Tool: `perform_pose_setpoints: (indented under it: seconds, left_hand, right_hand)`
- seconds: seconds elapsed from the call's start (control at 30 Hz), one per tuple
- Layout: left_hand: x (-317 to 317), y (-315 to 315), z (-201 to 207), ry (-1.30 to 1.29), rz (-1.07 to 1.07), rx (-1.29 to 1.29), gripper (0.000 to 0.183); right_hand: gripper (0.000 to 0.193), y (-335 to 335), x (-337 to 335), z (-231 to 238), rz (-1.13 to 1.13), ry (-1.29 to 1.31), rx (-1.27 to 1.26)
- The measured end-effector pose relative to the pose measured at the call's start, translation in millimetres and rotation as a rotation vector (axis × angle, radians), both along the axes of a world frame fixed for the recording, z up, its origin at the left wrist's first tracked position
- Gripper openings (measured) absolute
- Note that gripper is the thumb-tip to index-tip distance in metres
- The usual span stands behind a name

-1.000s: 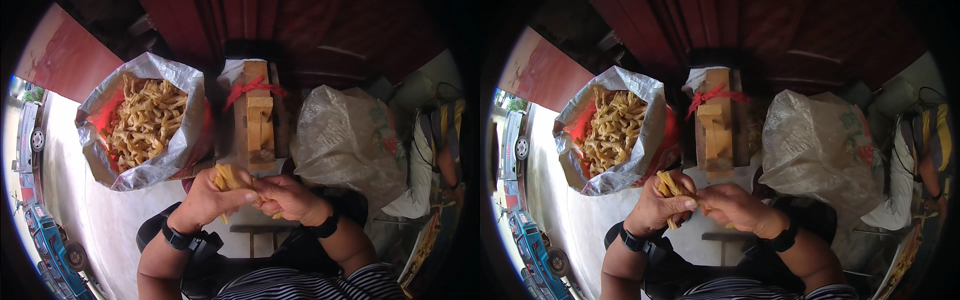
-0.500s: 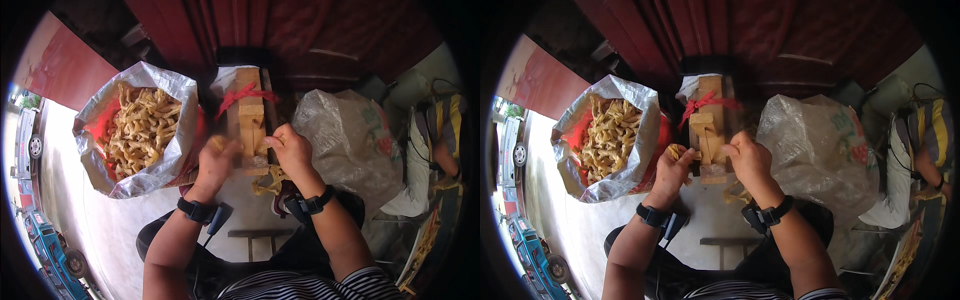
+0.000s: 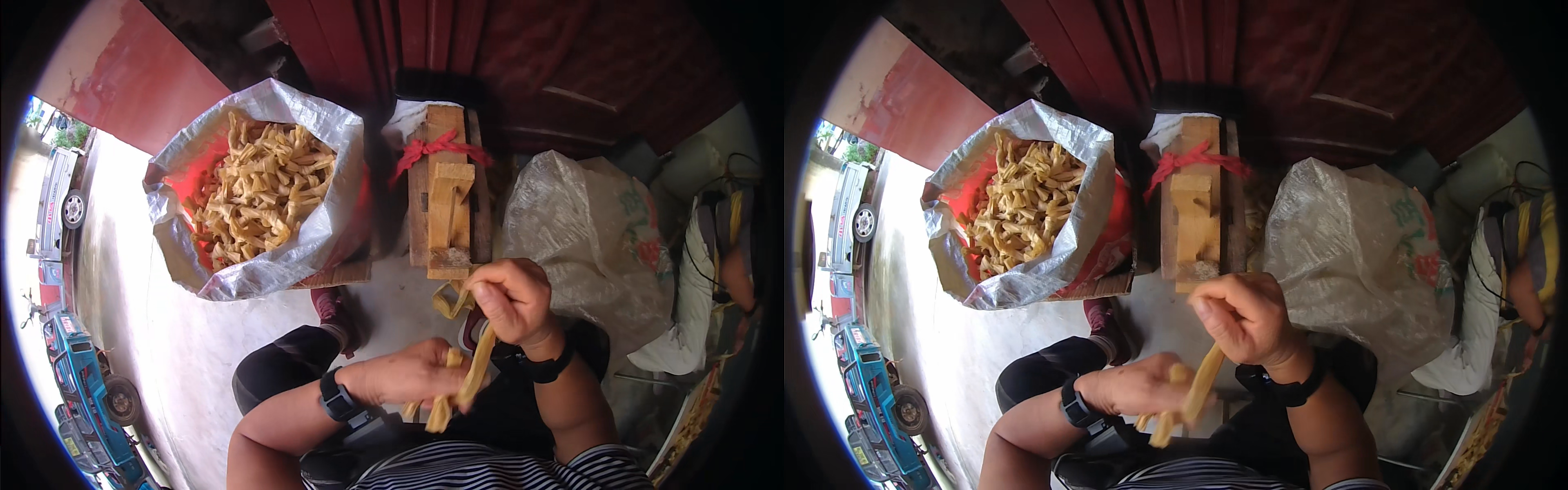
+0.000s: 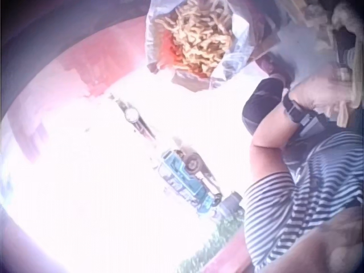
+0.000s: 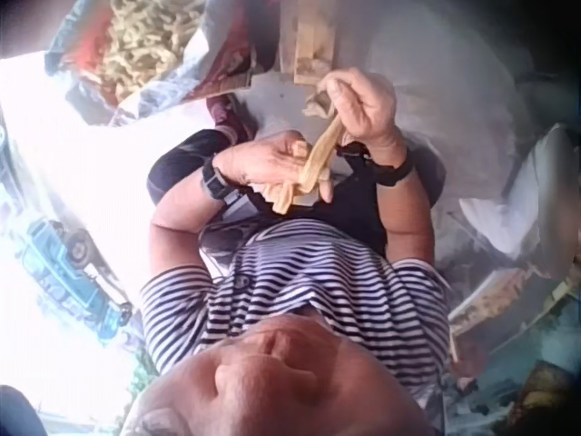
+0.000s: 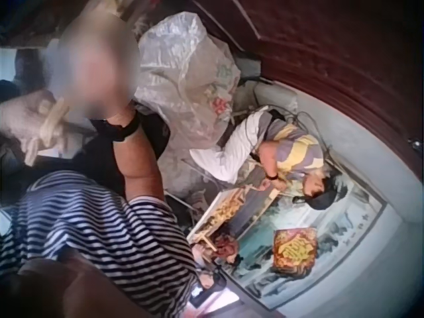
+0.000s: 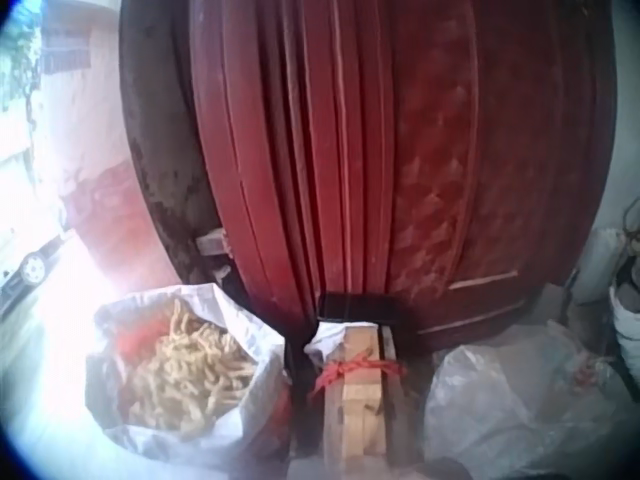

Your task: The person takes strips of dried food from a plastic bag and ties them into small knots by hand, placing the finished bundles into a cardboard box.

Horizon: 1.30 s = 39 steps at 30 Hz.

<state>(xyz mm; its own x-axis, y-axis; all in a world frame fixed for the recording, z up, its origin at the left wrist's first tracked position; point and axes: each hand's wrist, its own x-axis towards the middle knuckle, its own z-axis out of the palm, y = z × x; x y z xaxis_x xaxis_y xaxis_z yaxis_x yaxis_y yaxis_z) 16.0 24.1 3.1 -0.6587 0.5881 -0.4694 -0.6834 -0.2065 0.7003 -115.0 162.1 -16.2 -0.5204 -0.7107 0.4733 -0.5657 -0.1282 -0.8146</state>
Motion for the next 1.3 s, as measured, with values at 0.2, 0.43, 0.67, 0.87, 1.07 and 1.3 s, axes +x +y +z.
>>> perform_pose_setpoints:
  seconds: [0.2,0.43,0.67,0.87,1.07,1.3]
  left_hand:
    - [-9,-26,0,1.005,0.297,-0.911,0.023]
    - [-9,-21,-8,1.403,0.482,-1.336,0.035]
    - [-4,-27,-7,0.864,0.407,-1.254,0.036]
    - [5,-23,-24,0.88,0.191,-1.347,0.012]
    - [-7,-42,-12,1.019,0.48,-0.912,0.018]
    - [1,-27,-12,1.032,0.643,-1.173,0.02]
  right_hand:
    - [0.013,0,19,-13,0.12,-0.706,0.465]
    - [0.015,-3,38,-26,0.44,-1.792,-0.016]
    - [0.018,-5,39,-15,0.022,-0.734,0.134]
    - [0.02,-10,42,-25,0.046,0.03,0.49]
    - [0.028,-1,37,-28,0.078,-0.542,0.413]
    - [0.019,-9,43,-20,-0.108,-0.87,0.283]
